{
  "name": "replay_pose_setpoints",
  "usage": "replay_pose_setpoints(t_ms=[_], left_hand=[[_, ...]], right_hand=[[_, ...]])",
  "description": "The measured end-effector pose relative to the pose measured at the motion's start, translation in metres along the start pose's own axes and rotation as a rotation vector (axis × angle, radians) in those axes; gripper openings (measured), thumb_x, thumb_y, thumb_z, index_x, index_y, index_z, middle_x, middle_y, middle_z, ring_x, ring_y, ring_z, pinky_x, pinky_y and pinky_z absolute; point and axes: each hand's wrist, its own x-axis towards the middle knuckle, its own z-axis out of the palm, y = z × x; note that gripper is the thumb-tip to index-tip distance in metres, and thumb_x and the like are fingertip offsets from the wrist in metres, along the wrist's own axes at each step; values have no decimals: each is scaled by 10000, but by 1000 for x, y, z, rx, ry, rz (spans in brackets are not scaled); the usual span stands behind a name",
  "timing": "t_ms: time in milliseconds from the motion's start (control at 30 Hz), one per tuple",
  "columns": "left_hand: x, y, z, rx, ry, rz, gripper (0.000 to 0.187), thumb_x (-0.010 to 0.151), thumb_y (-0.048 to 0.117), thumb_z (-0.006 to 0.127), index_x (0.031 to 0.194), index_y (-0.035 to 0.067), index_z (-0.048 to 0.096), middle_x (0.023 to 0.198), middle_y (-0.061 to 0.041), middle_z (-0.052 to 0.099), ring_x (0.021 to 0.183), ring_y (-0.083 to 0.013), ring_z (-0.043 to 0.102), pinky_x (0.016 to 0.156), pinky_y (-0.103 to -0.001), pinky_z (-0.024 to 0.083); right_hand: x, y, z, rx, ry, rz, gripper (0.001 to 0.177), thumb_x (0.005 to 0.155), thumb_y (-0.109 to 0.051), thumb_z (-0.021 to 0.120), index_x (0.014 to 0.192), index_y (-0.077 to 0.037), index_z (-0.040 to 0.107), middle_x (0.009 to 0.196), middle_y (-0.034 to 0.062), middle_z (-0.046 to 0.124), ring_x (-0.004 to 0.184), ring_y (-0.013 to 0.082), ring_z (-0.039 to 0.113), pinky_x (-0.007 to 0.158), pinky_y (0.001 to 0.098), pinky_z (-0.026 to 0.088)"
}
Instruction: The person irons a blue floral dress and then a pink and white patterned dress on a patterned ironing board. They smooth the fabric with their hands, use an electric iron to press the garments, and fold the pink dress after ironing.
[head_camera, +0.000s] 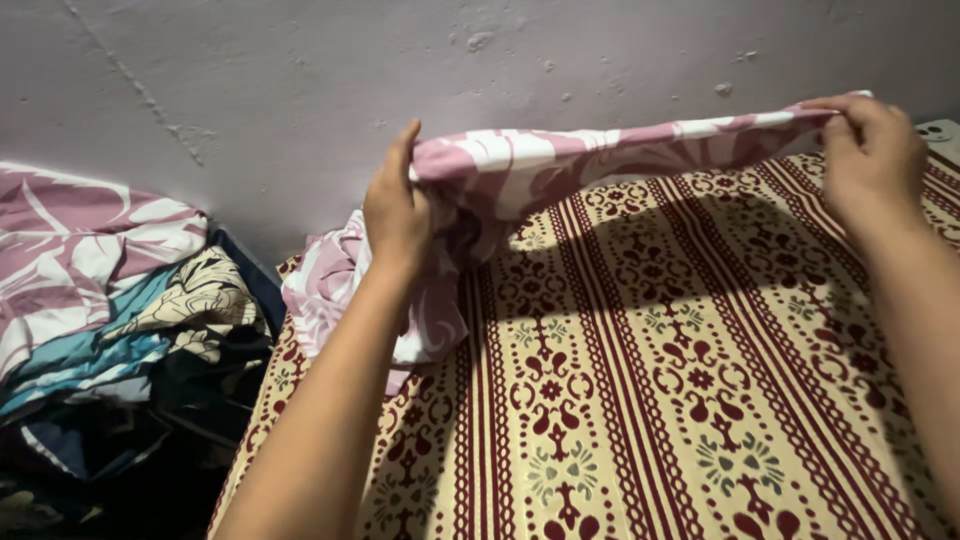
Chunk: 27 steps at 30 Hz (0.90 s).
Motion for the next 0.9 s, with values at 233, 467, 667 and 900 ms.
replay_pose_setpoints(t_ms=[233,467,667,900], left_hand=[[-129,55,-74,116,-521,231,633,819,-128,655,1373,174,596,996,-74,686,819,-223,643,654,-303,516],[-189,78,-90,-2,-915,361,540,833,318,627,1354,178,598,908,-75,665,853,-263,634,745,-415,498],[-203,99,-68,-43,-632,483,503,865,506,655,1225,156,633,930,-91,666,892,-285,654,751,-437,485],[-210,115,-61,-92,-948,246,307,902,337,651,1168,188,691,1044,-38,751,929,-233,716,801,-377,566]], right_hand=[[-78,152,-62,-343,23,-402,129,1130,-73,602,1107,13,696,956,153,573,902,272,546,831,382,447],[-178,287,-115,-200,-40,185,228,1087,-35,438,1136,10,656,868,254,591,726,388,553,655,515,466],[-193,218,-132,-475,-150,222,409,1001,-211,642,1394,-103,614,1146,248,700,1011,373,669,924,481,514],[-200,210,-141,-494,-166,319,353,907,-269,724,1234,-137,719,1110,236,731,986,397,702,894,473,549]])
